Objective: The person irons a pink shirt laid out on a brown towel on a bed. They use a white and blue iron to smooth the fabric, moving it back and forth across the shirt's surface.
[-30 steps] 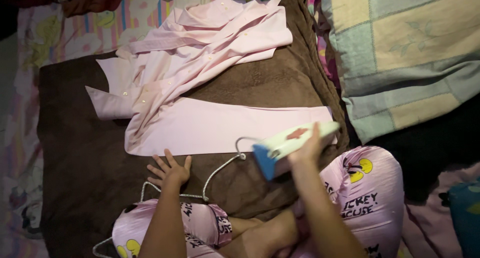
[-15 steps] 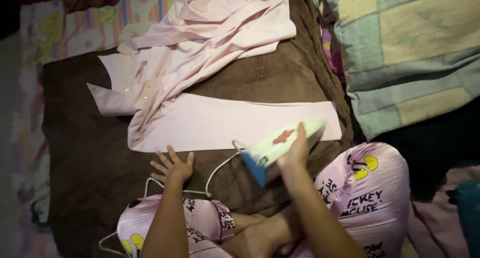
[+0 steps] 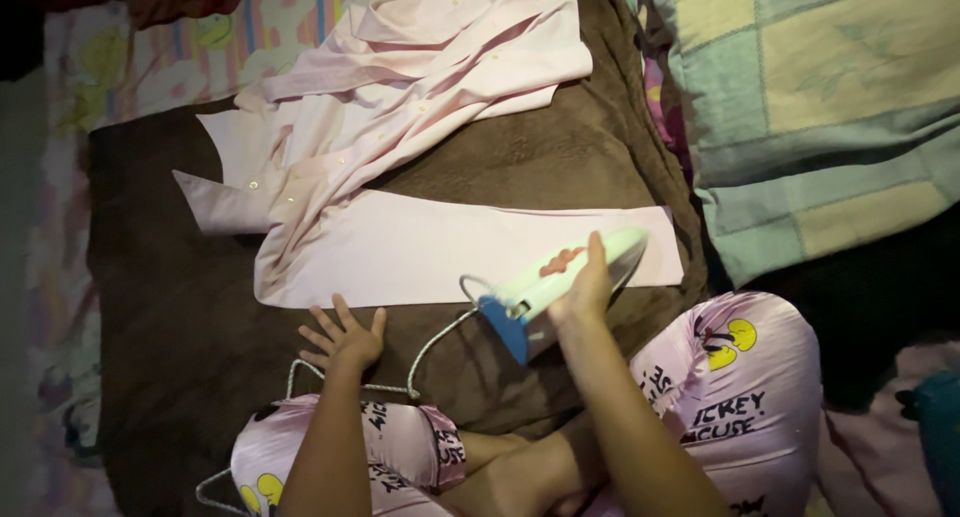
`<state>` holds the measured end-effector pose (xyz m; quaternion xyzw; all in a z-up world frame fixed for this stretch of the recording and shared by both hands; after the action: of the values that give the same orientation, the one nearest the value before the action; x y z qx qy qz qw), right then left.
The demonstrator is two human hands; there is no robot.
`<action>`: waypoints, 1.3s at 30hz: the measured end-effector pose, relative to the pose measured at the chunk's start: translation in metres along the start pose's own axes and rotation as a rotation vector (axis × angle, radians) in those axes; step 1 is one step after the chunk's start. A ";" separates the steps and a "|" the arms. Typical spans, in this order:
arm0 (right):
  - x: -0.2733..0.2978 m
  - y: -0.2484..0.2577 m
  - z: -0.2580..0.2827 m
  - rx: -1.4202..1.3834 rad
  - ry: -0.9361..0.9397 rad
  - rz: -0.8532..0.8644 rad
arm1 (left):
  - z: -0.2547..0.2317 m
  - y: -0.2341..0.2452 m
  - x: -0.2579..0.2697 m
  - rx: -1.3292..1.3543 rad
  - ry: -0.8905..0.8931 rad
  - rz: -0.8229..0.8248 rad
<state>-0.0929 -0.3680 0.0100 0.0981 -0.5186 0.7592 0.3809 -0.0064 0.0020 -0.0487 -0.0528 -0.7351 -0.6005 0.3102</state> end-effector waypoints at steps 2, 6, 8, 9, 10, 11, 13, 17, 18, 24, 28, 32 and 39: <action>-0.020 0.004 0.016 -0.049 0.029 0.052 | 0.001 0.001 -0.001 0.009 -0.010 0.010; -0.049 0.013 0.056 -0.075 0.094 0.062 | 0.000 -0.001 -0.003 -0.008 0.000 0.006; -0.045 0.012 0.058 -0.041 0.088 0.053 | 0.002 -0.004 -0.004 -0.003 -0.008 -0.013; -0.039 0.009 0.051 -0.009 0.078 0.043 | 0.002 -0.006 -0.005 -0.009 -0.006 -0.021; -0.031 0.004 0.042 0.022 0.068 0.033 | 0.002 -0.007 -0.005 -0.014 -0.003 -0.028; -0.019 0.002 0.031 0.012 0.028 0.056 | 0.002 -0.007 -0.006 -0.022 -0.001 -0.037; 0.005 -0.005 0.009 0.023 -0.055 0.051 | 0.002 -0.007 -0.006 0.008 -0.021 -0.045; 0.014 -0.006 0.004 0.044 -0.104 0.024 | 0.002 -0.005 -0.004 -0.003 -0.013 -0.032; 0.006 -0.002 0.007 0.033 -0.086 0.036 | 0.001 -0.006 -0.004 -0.007 -0.013 -0.031; -0.045 0.013 0.073 -0.079 -0.009 0.098 | 0.004 -0.008 -0.007 -0.004 -0.021 -0.039; -0.018 0.002 0.048 0.039 -0.069 0.074 | 0.003 -0.007 -0.005 0.008 -0.028 -0.051; -0.001 -0.001 0.038 0.052 -0.113 0.041 | 0.005 -0.005 -0.001 0.034 -0.036 -0.052; -0.025 -0.001 0.074 -0.007 -0.060 0.090 | 0.005 -0.005 0.002 0.036 -0.062 -0.092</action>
<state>-0.0933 -0.4441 0.0298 0.0958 -0.5363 0.7704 0.3311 -0.0125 0.0044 -0.0520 -0.0322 -0.7567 -0.5989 0.2602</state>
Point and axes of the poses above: each hand's wrist, its own x-axis away from the middle knuckle, its own y-axis out of the back of the hand, z = x × y, the point moved 1 cm from there along -x, towards the middle knuckle, and after that the axes turned 6 degrees about x, right-handed, at the moved point
